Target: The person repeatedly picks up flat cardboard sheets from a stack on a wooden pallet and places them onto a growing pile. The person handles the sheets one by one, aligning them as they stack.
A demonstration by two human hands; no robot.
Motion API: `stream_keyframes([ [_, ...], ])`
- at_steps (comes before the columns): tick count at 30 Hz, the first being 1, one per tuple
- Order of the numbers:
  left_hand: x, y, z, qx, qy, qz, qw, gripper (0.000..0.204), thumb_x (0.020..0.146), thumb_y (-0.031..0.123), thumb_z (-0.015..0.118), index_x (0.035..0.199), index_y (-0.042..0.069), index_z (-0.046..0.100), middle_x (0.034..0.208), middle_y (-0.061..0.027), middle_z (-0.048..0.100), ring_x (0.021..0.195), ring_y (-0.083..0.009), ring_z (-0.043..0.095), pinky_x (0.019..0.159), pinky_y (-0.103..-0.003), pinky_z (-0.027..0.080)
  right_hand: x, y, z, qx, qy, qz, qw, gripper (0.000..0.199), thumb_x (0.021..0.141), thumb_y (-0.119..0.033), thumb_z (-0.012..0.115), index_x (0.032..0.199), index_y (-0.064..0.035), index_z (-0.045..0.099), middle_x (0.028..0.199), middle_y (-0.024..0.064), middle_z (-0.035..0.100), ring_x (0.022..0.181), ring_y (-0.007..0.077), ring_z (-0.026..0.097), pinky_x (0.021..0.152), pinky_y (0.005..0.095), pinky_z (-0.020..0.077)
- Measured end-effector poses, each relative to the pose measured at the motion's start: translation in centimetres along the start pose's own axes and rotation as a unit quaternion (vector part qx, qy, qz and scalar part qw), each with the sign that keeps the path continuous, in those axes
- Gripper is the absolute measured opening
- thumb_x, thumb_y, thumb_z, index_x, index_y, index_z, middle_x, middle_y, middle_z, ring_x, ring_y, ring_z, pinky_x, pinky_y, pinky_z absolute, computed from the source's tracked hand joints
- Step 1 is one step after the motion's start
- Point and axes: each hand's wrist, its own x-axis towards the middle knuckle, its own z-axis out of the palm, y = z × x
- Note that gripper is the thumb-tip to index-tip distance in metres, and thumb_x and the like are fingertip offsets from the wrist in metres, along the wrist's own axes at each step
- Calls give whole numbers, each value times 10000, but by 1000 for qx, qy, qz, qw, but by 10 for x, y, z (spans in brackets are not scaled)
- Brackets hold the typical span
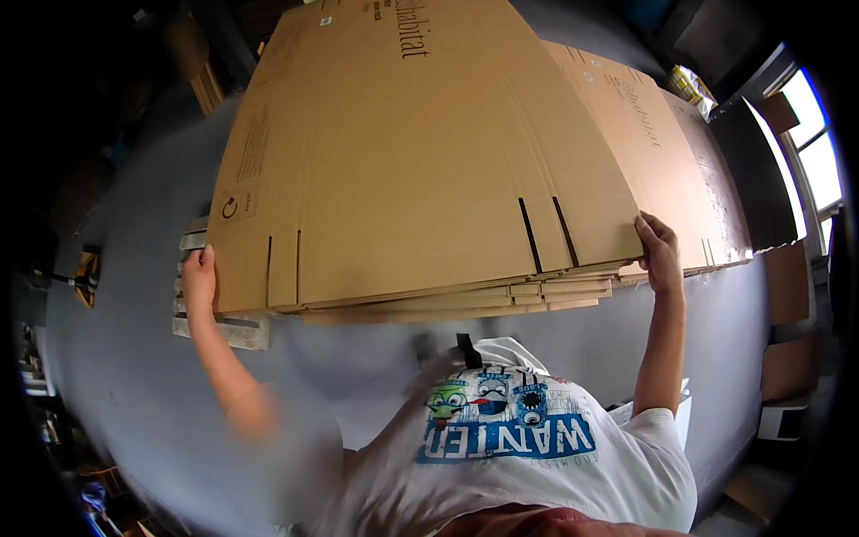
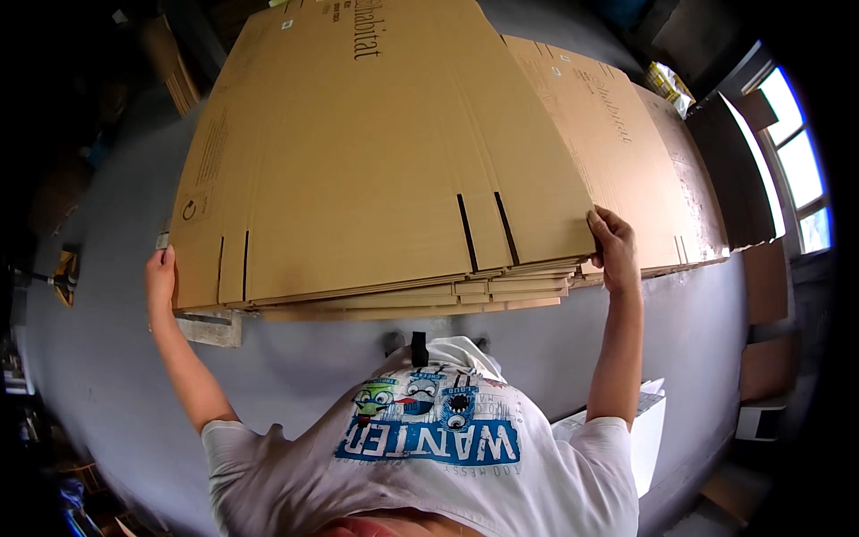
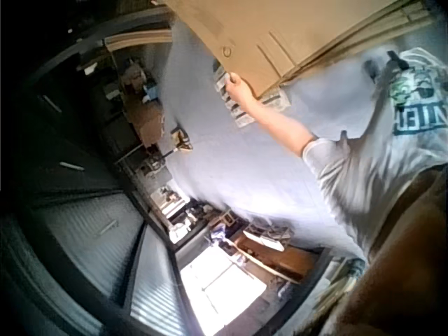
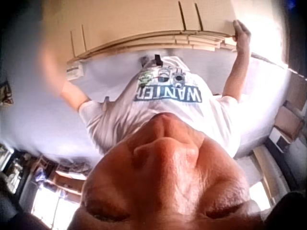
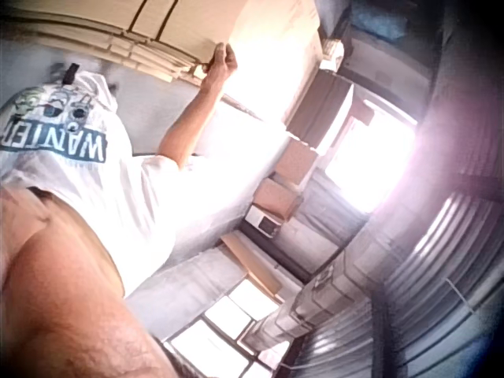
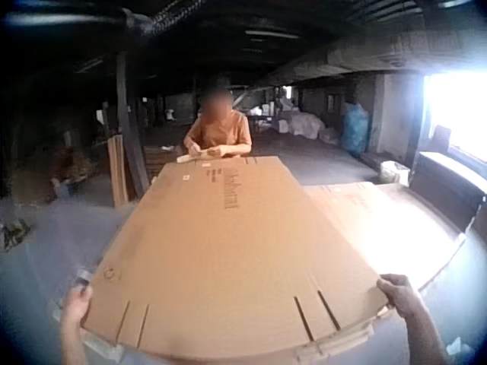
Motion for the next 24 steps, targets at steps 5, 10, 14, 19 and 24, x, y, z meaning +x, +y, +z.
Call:
stream_keyframes([
  [5, -5, 8, -21, -312, -120, -49, 941, 230, 888, 221, 588, 949, 0, 602, 820, -41, 633, 750, -114, 575, 680, -252, 460, 10, -29, -25, 132, -26, -50, 990, 295, 886, -191, 554, 1043, 57, 582, 652, -18, 548, 414, 12, 399, 343, 143, 287],
  [10, -60, 73, -13, -415, -214, -26, 884, 308, 857, 172, 627, 1072, -36, 553, 1021, -79, 615, 925, -140, 576, 810, -270, 462, 53, -56, -152, 169, 69, -133, 974, 237, 848, -262, 591, 927, -40, 614, 607, -42, 524, 374, 10, 355, 313, 161, 242],
  [14, -159, 232, 82, -516, -212, -36, 829, 655, 792, 104, 682, 1328, -53, 339, 1324, -172, 421, 1237, -245, 395, 1041, -341, 317, 76, -52, -313, 265, 166, -226, 923, 354, 906, -265, 526, 1124, 11, 570, 711, 21, 601, 498, 29, 446, 454, 148, 338],
  [19, -300, 456, 210, -576, -234, -48, 782, 815, 765, 79, 698, 1380, -64, 183, 1431, -213, 236, 1334, -271, 233, 1106, -377, 179, 33, 9, -257, 198, 152, -166, 954, 506, 886, -400, 547, 1117, 48, 502, 867, 129, 647, 585, 128, 594, 494, 198, 442],
  [24, -376, 583, 328, -605, -230, 30, 762, 604, 813, 71, 633, 1294, -74, 298, 1232, -175, 445, 1125, -233, 442, 965, -343, 350, 50, 59, -218, 101, 169, -74, 978, 425, 861, -309, 616, 1035, 55, 483, 767, 132, 605, 498, 119, 575, 404, 192, 432],
])
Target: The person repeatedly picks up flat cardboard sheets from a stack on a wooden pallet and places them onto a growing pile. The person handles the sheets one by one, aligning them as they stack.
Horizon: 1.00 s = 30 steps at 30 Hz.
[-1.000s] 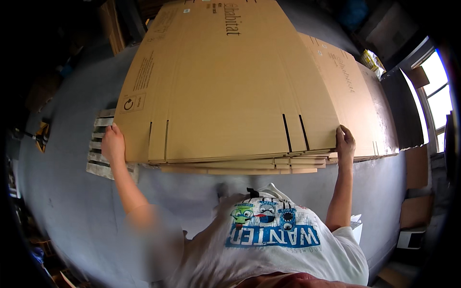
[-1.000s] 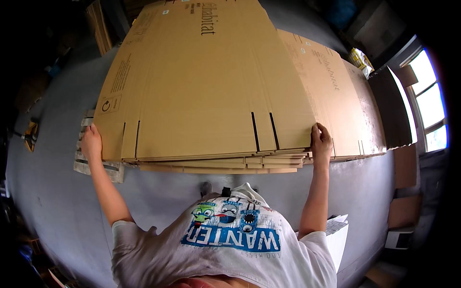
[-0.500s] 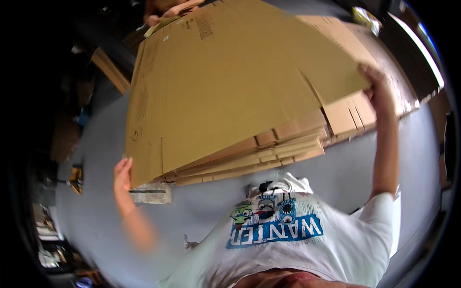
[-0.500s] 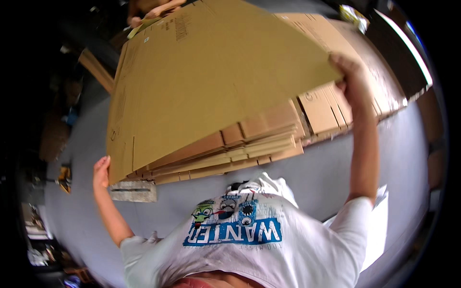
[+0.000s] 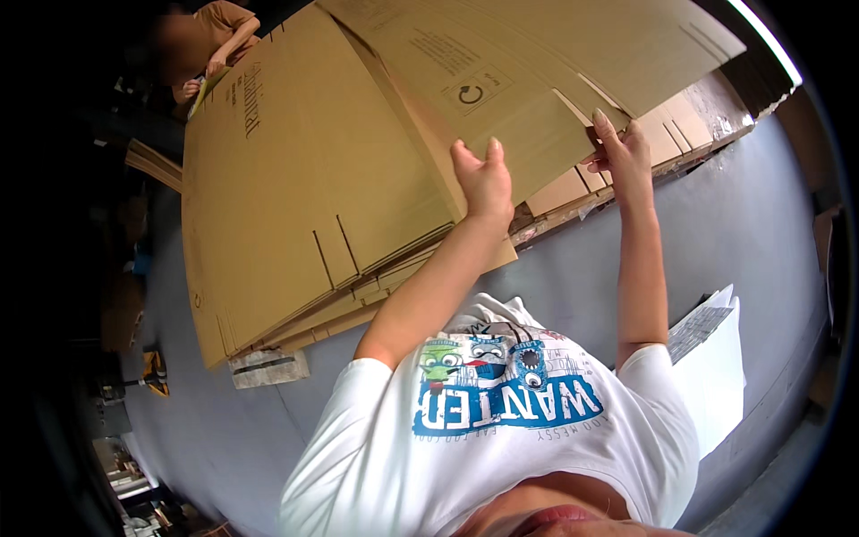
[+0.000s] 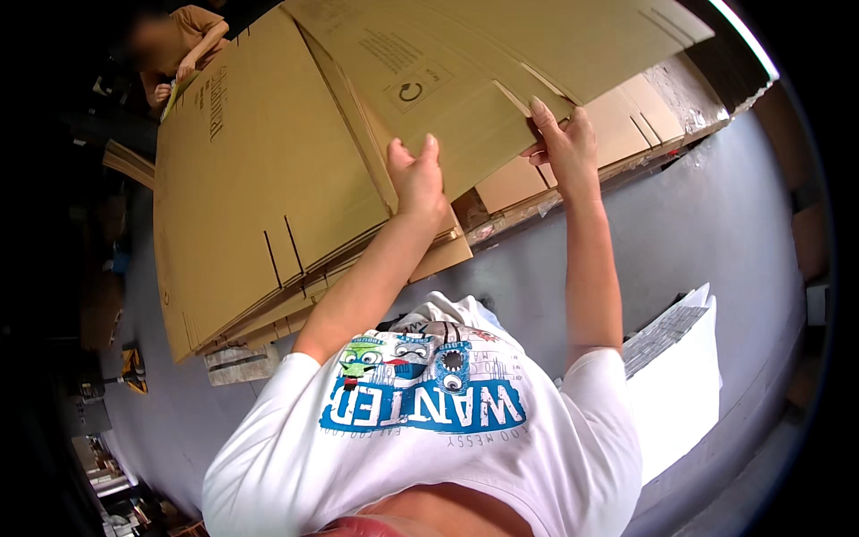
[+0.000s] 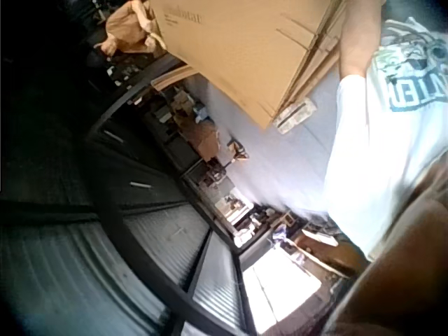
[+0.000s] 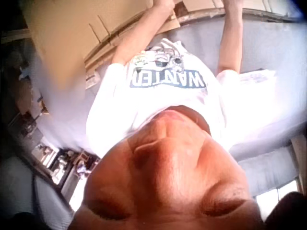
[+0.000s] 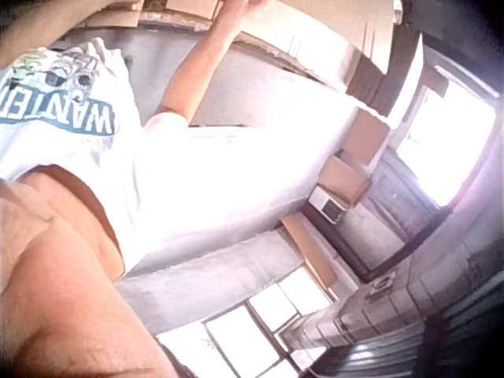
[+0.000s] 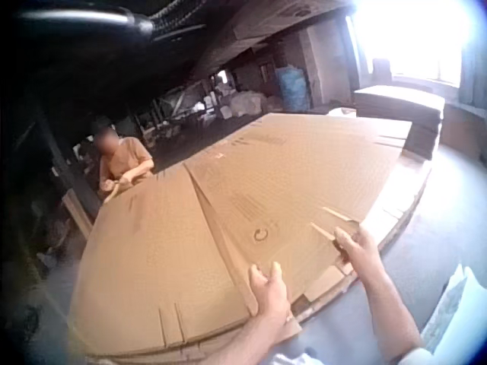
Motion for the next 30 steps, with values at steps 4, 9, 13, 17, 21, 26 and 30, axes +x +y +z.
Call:
stream_keyframes([
  [4, 25, -83, 35, 102, -30, -40, 994, 468, 816, 57, 576, 1212, -57, 354, 1144, -178, 486, 1047, -268, 493, 910, -352, 400, 49, 121, -32, 46, 69, 98, 992, 280, 836, -194, 638, 919, 42, 511, 689, 99, 594, 432, 118, 537, 352, 212, 403],
  [9, 34, -191, 19, 284, 11, -57, 957, 499, 787, 53, 574, 1223, -43, 352, 1170, -224, 483, 1098, -345, 478, 931, -382, 396, 39, 214, -31, 60, 80, 183, 978, 208, 829, -158, 635, 859, 14, 522, 649, 73, 566, 416, 128, 519, 335, 247, 415],
  [13, 7, -196, 31, 404, -26, -52, 913, 621, 746, 52, 607, 1267, -104, 305, 1221, -289, 419, 1148, -398, 430, 983, -391, 366, 39, 274, -41, 22, 151, 198, 968, 215, 827, -153, 638, 848, 20, 512, 647, 79, 560, 416, 127, 504, 340, 261, 441],
  [17, -31, -177, 11, 484, -146, 136, 852, 587, 785, 98, 589, 1266, -118, 333, 1257, -268, 444, 1172, -361, 451, 974, -367, 381, 40, 264, -29, 37, 110, 210, 971, 259, 808, -146, 659, 758, 28, 474, 643, 107, 555, 426, 162, 537, 320, 279, 471],
  [21, -60, 3, -24, 178, -548, 42, 816, 328, 860, 104, 583, 1157, -26, 530, 1009, -140, 648, 959, -217, 626, 834, -291, 475, 45, 277, -51, 72, 92, 246, 962, 302, 817, -187, 655, 679, 0, 462, 571, 87, 537, 377, 151, 508, 288, 274, 424],
  [26, -53, 142, -176, 149, -428, 117, 884, 266, 888, 97, 561, 1137, 1, 558, 972, -103, 657, 891, -138, 628, 794, -265, 498, 15, 195, -36, -390, 73, 189, 898, 473, 865, -449, 560, 876, 24, 573, 652, 84, 625, 448, 152, 554, 384, 277, 425],
  [30, 4, 178, -351, 391, -18, 292, 872, 245, 896, 143, 549, 1093, -1, 580, 969, -105, 651, 869, -165, 619, 733, -269, 494, -60, 81, 58, -151, 5, 3, 988, 388, 895, -360, 556, 1034, -1, 611, 774, 110, 642, 646, 116, 599, 552, 231, 468],
])
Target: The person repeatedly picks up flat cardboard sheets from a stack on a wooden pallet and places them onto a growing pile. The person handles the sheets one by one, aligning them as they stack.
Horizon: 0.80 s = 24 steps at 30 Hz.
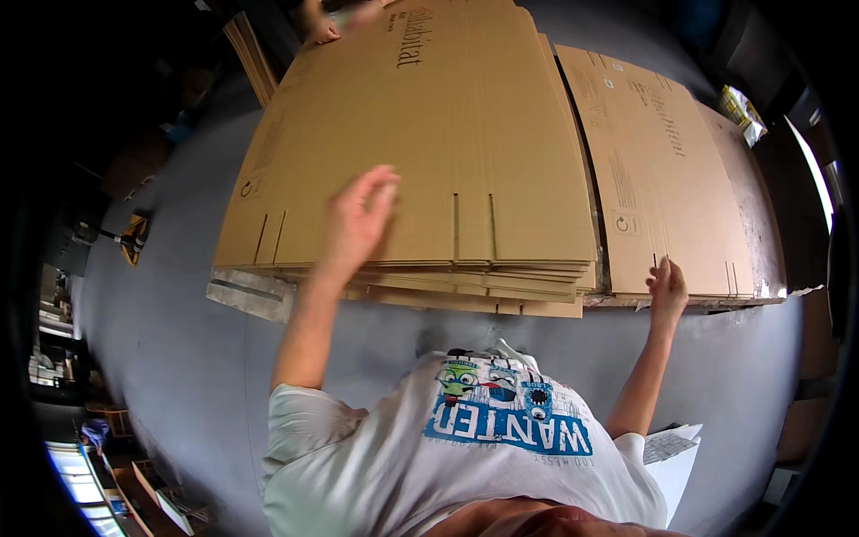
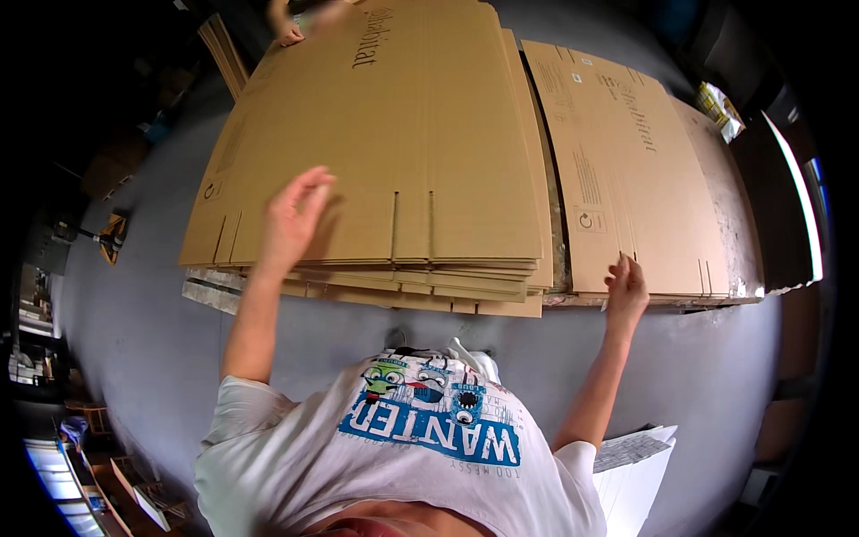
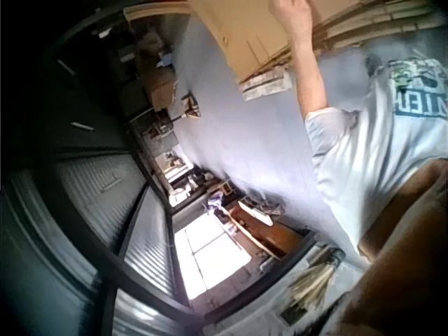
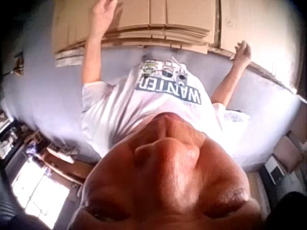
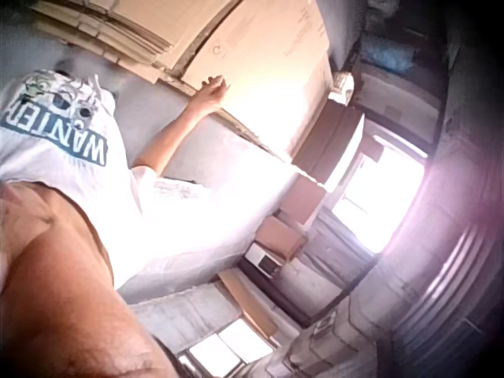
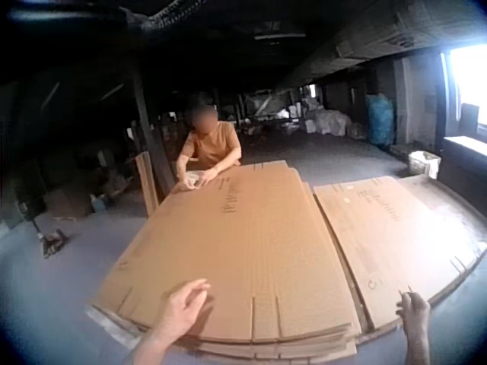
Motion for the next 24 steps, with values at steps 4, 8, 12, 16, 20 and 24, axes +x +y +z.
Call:
stream_keyframes([
  [4, -18, -136, -160, 484, 108, -67, 866, 383, 842, 226, 582, 1122, -27, 516, 1074, -202, 574, 1008, -349, 548, 838, -423, 456, -76, -125, 75, -202, -53, -172, 963, 460, 912, -379, 509, 1172, -2, 546, 1038, 206, 622, 955, 287, 609, 800, 382, 475],
  [8, -57, -183, -238, 557, 115, -237, 788, 427, 845, 346, 562, 1067, -17, 535, 1015, -206, 590, 946, -351, 574, 795, -437, 469, -89, -136, 113, -354, -62, -161, 919, 521, 877, -441, 519, 1149, 2, 550, 1031, 230, 612, 959, 362, 590, 808, 404, 467],
  [12, -73, -191, -250, 439, 161, -259, 845, 411, 872, 347, 513, 1076, -9, 546, 1012, -184, 605, 933, -333, 589, 779, -436, 481, -89, -144, 129, -390, -43, -133, 910, 457, 845, -412, 554, 928, 32, 625, 860, 224, 639, 832, 374, 616, 739, 427, 469],
  [16, -69, -191, -253, 424, 164, -288, 843, 355, 877, 303, 504, 1085, 21, 565, 1036, -157, 613, 946, -307, 594, 753, -413, 496, -43, -111, 123, -341, 24, -93, 935, 448, 793, -390, 592, 768, 52, 652, 697, 221, 629, 689, 323, 625, 669, 414, 464],
  [20, -68, -190, -264, 415, 178, -293, 843, 302, 875, 268, 504, 1082, 64, 583, 1003, -135, 633, 886, -306, 615, 724, -408, 501, -32, -137, 118, -350, -3, -73, 934, 427, 742, -370, 626, 696, 53, 651, 616, 181, 613, 603, 245, 596, 586, 374, 457],
  [24, -55, -180, -274, 407, 208, -290, 841, 255, 878, 262, 496, 993, 79, 630, 863, -132, 661, 807, -325, 629, 679, -426, 497, -10, -125, 112, -334, -35, -91, 938, 400, 738, -350, 645, 753, 49, 639, 638, 147, 611, 617, 225, 587, 585, 358, 465],
])
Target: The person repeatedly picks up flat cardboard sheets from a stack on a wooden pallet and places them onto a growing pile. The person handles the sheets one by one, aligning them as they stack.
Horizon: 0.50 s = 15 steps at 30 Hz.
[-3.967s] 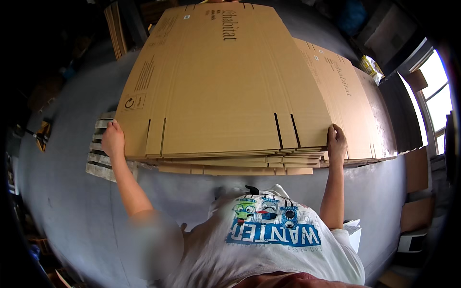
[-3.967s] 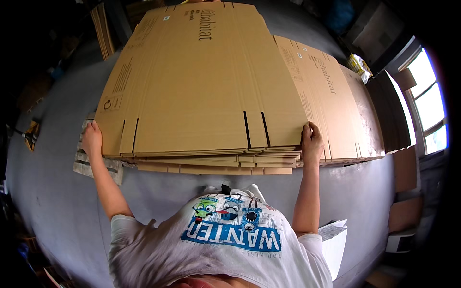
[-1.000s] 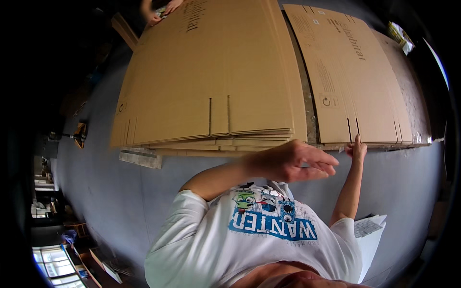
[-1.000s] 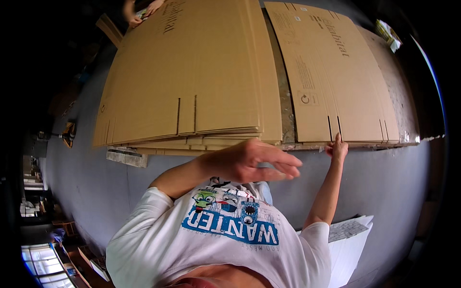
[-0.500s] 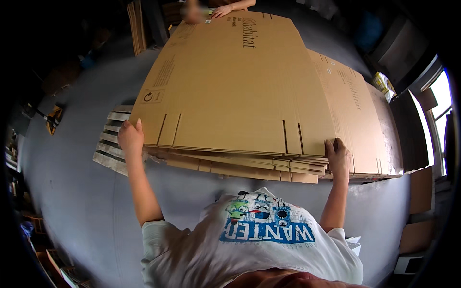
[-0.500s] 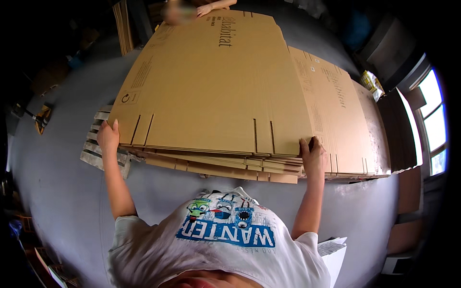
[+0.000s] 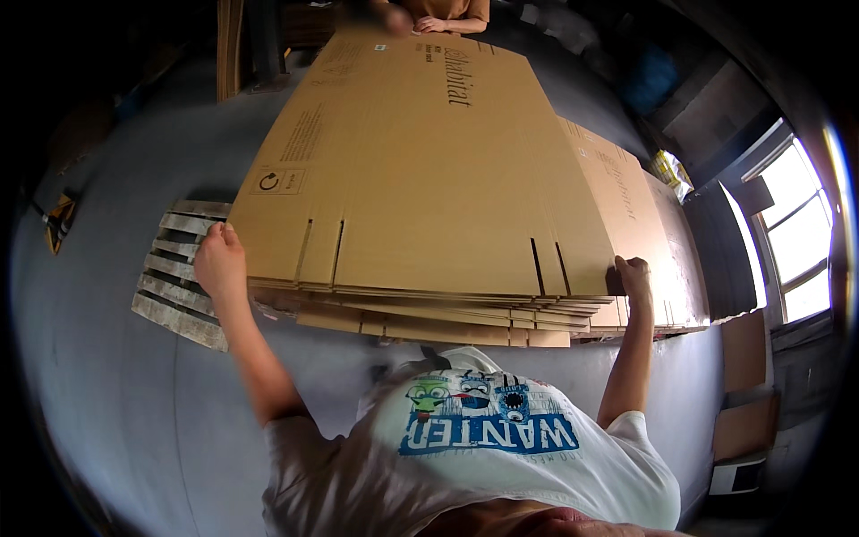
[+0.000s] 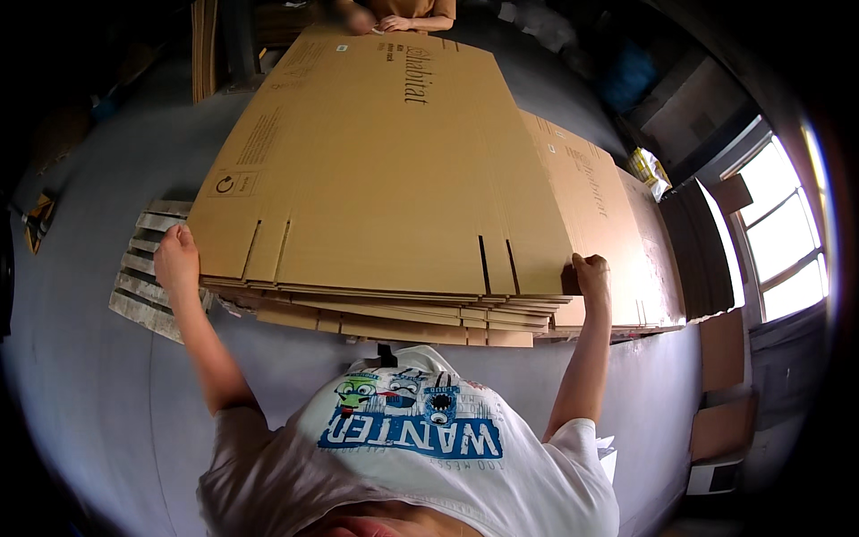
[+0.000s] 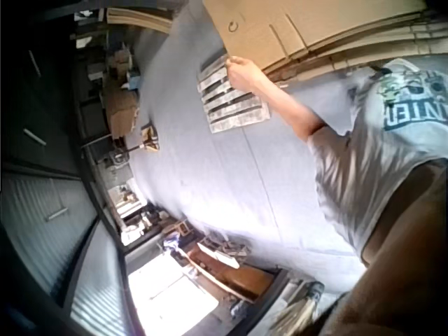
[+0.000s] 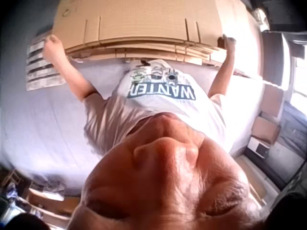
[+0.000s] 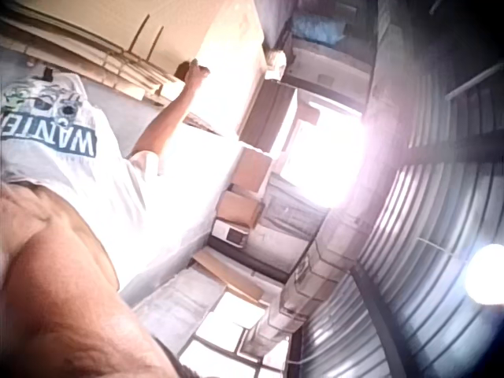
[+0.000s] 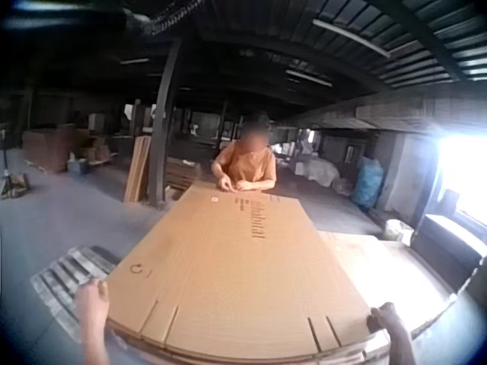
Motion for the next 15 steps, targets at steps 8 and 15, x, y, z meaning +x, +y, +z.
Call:
stream_keyframes([
  [8, 35, -2, 7, 124, -151, 6, 981, 373, 923, 386, 404, 1042, 80, 582, 995, -140, 634, 939, -325, 598, 744, -454, 490, -16, -14, 6, 177, -101, 6, 979, 361, 804, -312, 660, 894, 33, 602, 725, 91, 625, 667, 146, 573, 610, 280, 466],
  [15, 28, 0, 20, 143, -152, 20, 978, 436, 930, 423, 349, 990, 56, 577, 974, -164, 625, 925, -340, 591, 749, -471, 479, -26, -15, 8, 216, -101, 24, 971, 335, 835, -293, 641, 946, 23, 618, 741, 80, 635, 651, 112, 570, 594, 247, 459],
])
